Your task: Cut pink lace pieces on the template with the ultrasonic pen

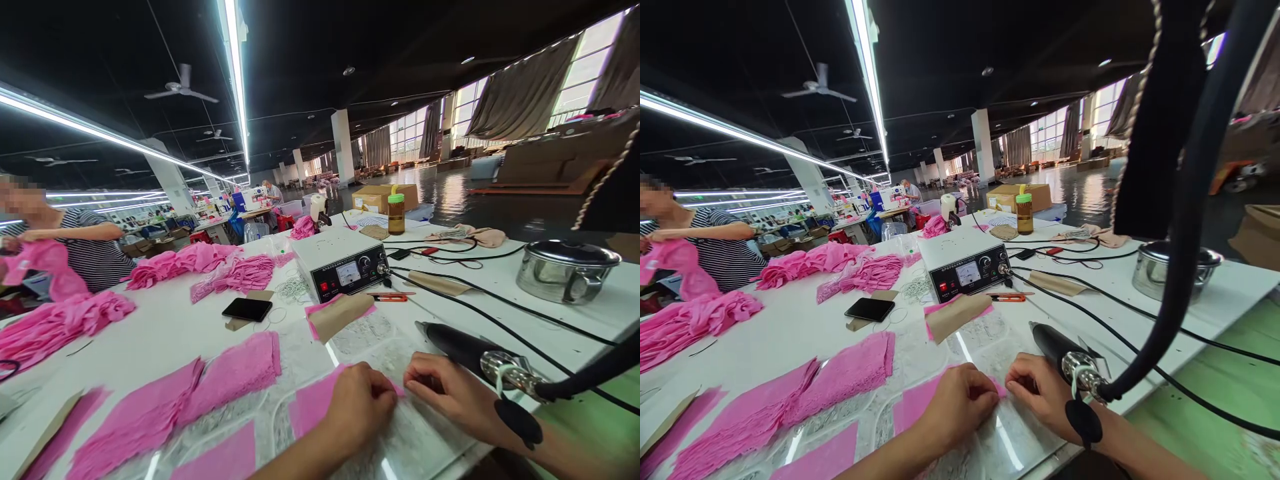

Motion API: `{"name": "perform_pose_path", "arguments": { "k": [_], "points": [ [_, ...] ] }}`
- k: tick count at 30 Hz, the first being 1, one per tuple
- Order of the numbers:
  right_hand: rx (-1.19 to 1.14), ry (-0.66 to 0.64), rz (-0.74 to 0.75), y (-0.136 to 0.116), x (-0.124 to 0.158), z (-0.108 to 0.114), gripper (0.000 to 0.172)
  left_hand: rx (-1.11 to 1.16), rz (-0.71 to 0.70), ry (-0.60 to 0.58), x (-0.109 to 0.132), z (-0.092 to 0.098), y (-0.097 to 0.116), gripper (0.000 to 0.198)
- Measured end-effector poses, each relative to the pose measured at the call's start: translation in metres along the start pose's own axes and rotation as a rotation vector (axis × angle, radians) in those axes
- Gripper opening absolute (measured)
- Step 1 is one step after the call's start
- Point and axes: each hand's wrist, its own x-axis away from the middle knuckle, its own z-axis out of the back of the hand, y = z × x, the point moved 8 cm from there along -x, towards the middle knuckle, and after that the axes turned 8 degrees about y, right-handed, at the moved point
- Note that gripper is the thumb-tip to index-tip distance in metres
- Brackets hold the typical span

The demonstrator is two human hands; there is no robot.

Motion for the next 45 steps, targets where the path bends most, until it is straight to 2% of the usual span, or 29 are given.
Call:
{"name": "perform_pose_path", "arguments": {
  "k": [6, 14, 29, 35, 41, 45],
  "points": [
    [0.005, -0.029, -0.134, 0.005, 0.010, -0.011, 0.025, 0.071, 0.080, -0.003, -0.001, -0.001, -0.006, 0.023],
    [-0.025, -0.037, -0.198, 0.003, -0.001, -0.017, 0.025, 0.121, 0.109, 0.002, -0.001, -0.002, -0.009, 0.019],
    [-0.077, -0.061, -0.195, -0.003, -0.004, -0.022, 0.022, 0.159, 0.108, 0.002, 0.002, -0.001, -0.008, 0.018],
    [-0.025, -0.044, -0.203, -0.002, -0.002, -0.020, 0.028, 0.120, 0.072, 0.009, 0.002, -0.002, -0.008, 0.022],
    [0.010, -0.031, -0.192, -0.004, -0.003, -0.019, 0.025, 0.083, 0.034, 0.010, 0.002, -0.003, -0.008, 0.025],
    [0.020, -0.025, -0.191, -0.004, -0.003, -0.020, 0.028, 0.071, -0.006, 0.014, 0.003, -0.002, -0.005, 0.026]
  ]
}}
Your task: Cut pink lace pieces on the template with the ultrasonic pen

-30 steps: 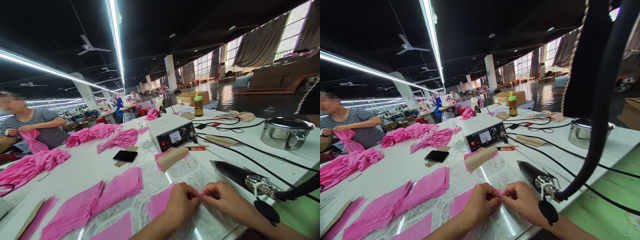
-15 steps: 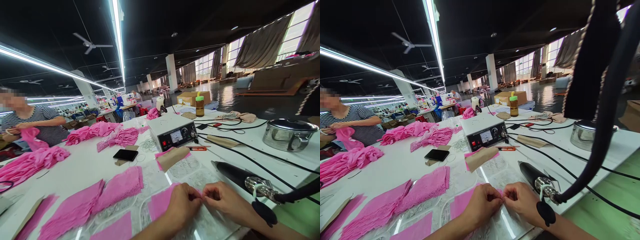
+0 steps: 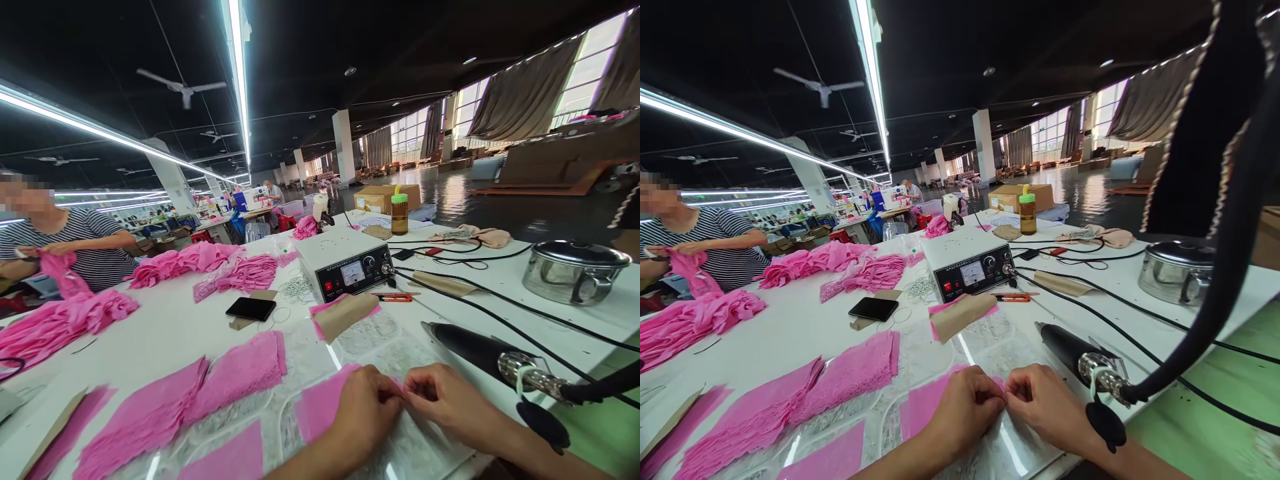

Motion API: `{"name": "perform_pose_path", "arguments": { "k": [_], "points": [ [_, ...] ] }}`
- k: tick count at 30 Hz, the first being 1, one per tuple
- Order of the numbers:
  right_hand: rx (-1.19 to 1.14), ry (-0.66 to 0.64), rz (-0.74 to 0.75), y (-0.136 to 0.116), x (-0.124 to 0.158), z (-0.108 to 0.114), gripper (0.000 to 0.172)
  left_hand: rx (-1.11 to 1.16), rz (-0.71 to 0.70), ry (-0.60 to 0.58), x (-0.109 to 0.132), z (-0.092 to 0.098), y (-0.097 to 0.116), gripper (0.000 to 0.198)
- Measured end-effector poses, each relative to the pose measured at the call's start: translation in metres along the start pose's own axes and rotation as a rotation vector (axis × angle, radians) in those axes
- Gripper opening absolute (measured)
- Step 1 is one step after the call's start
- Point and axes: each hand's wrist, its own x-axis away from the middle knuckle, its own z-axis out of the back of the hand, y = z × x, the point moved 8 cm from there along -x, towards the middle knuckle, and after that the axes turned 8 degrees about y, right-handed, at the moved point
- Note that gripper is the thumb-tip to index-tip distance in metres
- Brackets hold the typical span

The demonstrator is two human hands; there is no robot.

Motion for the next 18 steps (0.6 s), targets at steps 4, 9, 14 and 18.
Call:
{"name": "perform_pose_path", "arguments": {
  "k": [4, 9, 14, 18],
  "points": [
    [-0.013, 0.008, 0.000, 0.0005, 0.0006, -0.0014, 0.026, -0.007, -0.028, 0.004, 0.0002, -0.0004, 0.0013, 0.027],
    [-0.054, 0.010, 0.017, 0.0002, 0.0001, -0.0034, 0.020, 0.004, -0.030, -0.002, 0.0007, -0.0004, 0.0011, 0.026],
    [-0.082, 0.005, 0.026, 0.0001, 0.0006, -0.0042, 0.017, 0.013, -0.032, -0.021, 0.0008, -0.0006, 0.0019, 0.024],
    [-0.089, 0.010, 0.037, -0.0011, 0.0021, -0.0041, 0.018, 0.022, -0.015, -0.025, -0.0002, -0.0013, 0.0018, 0.020]
  ]
}}
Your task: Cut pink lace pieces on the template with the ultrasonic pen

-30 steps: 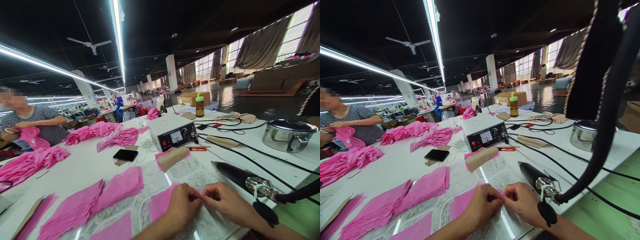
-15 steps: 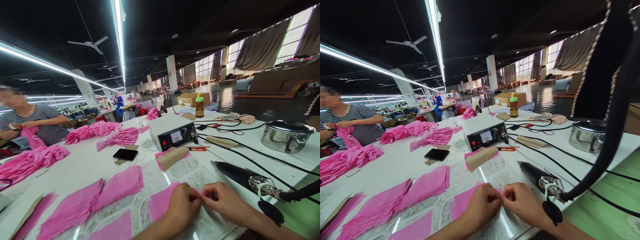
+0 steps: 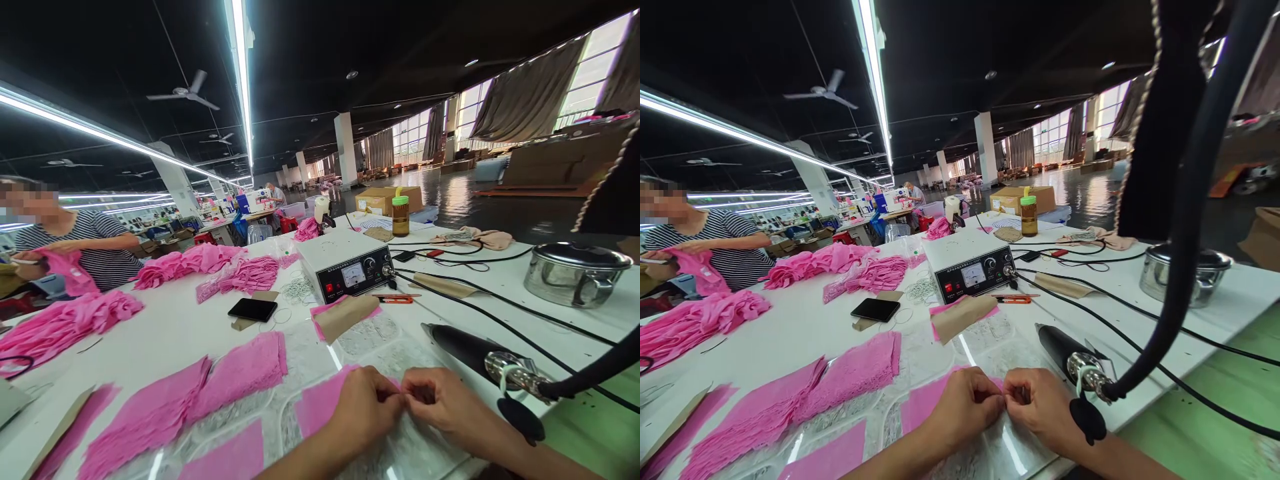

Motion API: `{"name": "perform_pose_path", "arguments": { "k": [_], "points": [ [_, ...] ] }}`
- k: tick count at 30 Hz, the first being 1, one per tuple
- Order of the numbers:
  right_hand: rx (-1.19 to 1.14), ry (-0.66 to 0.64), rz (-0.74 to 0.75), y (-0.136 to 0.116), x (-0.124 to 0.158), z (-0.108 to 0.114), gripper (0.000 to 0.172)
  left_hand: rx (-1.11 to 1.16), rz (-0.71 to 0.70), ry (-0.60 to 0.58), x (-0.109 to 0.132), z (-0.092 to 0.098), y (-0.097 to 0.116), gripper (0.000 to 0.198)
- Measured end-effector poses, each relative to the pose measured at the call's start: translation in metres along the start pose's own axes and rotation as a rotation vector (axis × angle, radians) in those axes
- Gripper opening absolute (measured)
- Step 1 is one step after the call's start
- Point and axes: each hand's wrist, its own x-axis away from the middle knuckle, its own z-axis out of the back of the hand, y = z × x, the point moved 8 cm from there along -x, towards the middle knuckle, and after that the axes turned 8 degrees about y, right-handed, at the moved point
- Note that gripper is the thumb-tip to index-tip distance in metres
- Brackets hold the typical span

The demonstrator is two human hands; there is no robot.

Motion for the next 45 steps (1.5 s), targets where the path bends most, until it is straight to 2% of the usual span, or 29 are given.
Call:
{"name": "perform_pose_path", "arguments": {
  "k": [12, 19, 28, 34, 40, 45],
  "points": [
    [-0.023, 0.015, -0.007, 0.000, 0.001, -0.001, 0.020, 0.091, 0.077, 0.001, -0.004, 0.000, -0.003, 0.022],
    [0.010, 0.017, -0.043, -0.003, 0.002, 0.002, 0.021, 0.148, 0.037, 0.000, -0.003, 0.003, 0.002, 0.027],
    [0.024, 0.048, -0.048, -0.005, -0.001, 0.002, 0.018, 0.162, 0.016, 0.068, -0.001, 0.005, 0.002, 0.028],
    [-0.013, 0.060, -0.024, -0.002, -0.002, 0.002, 0.017, 0.225, 0.097, 0.136, -0.002, 0.007, -0.002, 0.021],
    [-0.011, 0.079, -0.037, 0.003, -0.001, 0.005, 0.017, 0.330, 0.225, 0.203, -0.005, 0.021, -0.019, 0.018],
    [0.037, 0.092, -0.051, 0.003, -0.001, 0.008, 0.020, 0.420, 0.276, 0.226, -0.002, 0.030, -0.028, 0.017]
  ]
}}
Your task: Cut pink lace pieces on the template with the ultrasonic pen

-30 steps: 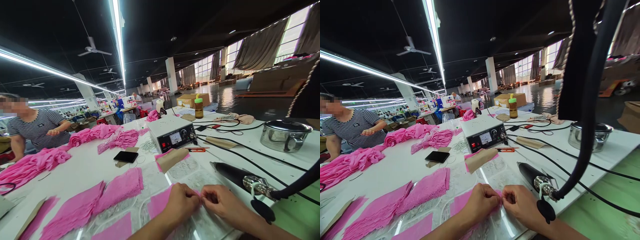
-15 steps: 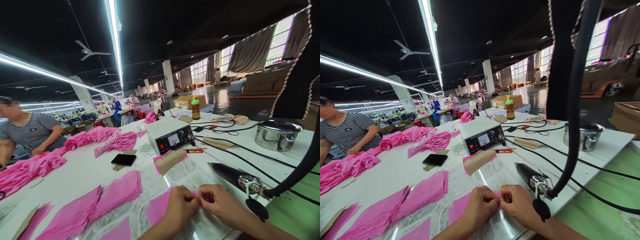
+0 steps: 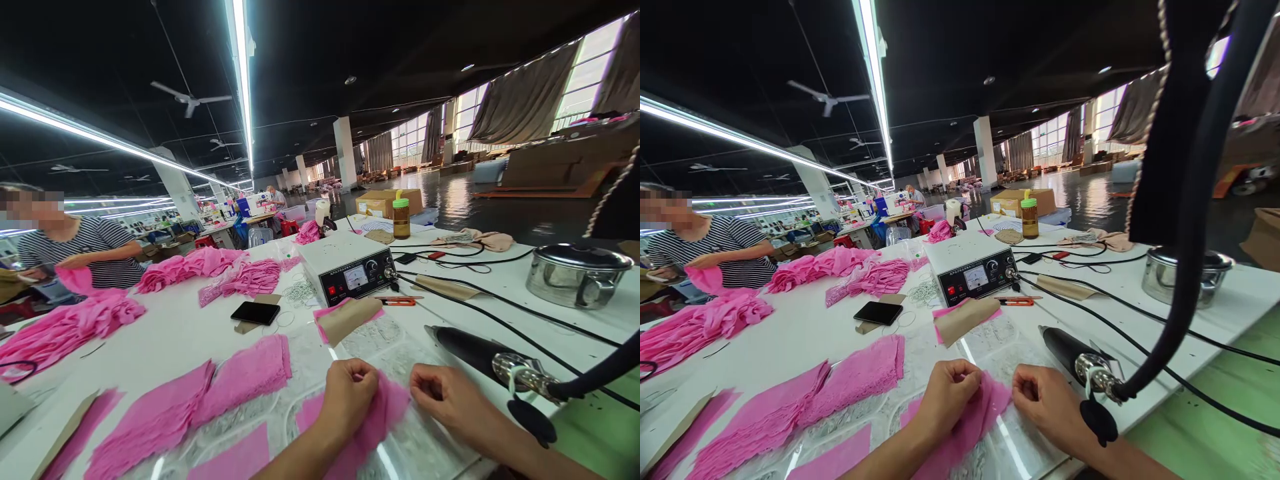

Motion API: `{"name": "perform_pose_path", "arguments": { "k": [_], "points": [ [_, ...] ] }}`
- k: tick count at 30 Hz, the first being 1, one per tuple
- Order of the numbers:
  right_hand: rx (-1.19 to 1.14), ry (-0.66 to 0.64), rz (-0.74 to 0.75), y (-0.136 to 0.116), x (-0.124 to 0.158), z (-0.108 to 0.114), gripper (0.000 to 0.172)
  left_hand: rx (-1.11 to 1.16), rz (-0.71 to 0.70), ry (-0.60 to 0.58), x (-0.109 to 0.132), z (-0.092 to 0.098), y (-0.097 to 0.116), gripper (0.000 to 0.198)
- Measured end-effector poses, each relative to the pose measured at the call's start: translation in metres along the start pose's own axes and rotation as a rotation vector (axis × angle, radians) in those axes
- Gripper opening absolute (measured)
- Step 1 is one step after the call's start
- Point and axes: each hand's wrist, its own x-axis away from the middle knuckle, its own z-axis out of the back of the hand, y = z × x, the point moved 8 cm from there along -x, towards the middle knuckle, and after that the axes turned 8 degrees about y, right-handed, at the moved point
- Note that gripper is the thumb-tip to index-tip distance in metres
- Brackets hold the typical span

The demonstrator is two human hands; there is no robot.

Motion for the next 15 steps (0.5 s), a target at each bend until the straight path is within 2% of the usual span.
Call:
{"name": "perform_pose_path", "arguments": {
  "k": [4, 9, 15],
  "points": [
    [0.055, 0.021, 0.021, -0.001, -0.001, 0.005, 0.020, 0.080, 0.029, 0.006, 0.003, 0.008, 0.006, 0.014],
    [0.104, 0.034, 0.085, -0.001, 0.001, 0.006, 0.018, 0.192, 0.075, 0.047, 0.008, 0.028, 0.013, 0.010],
    [0.167, -0.091, 0.281, -0.030, -0.005, -0.017, 0.019, 0.290, 0.117, 0.100, 0.014, 0.043, 0.014, 0.007]
  ]
}}
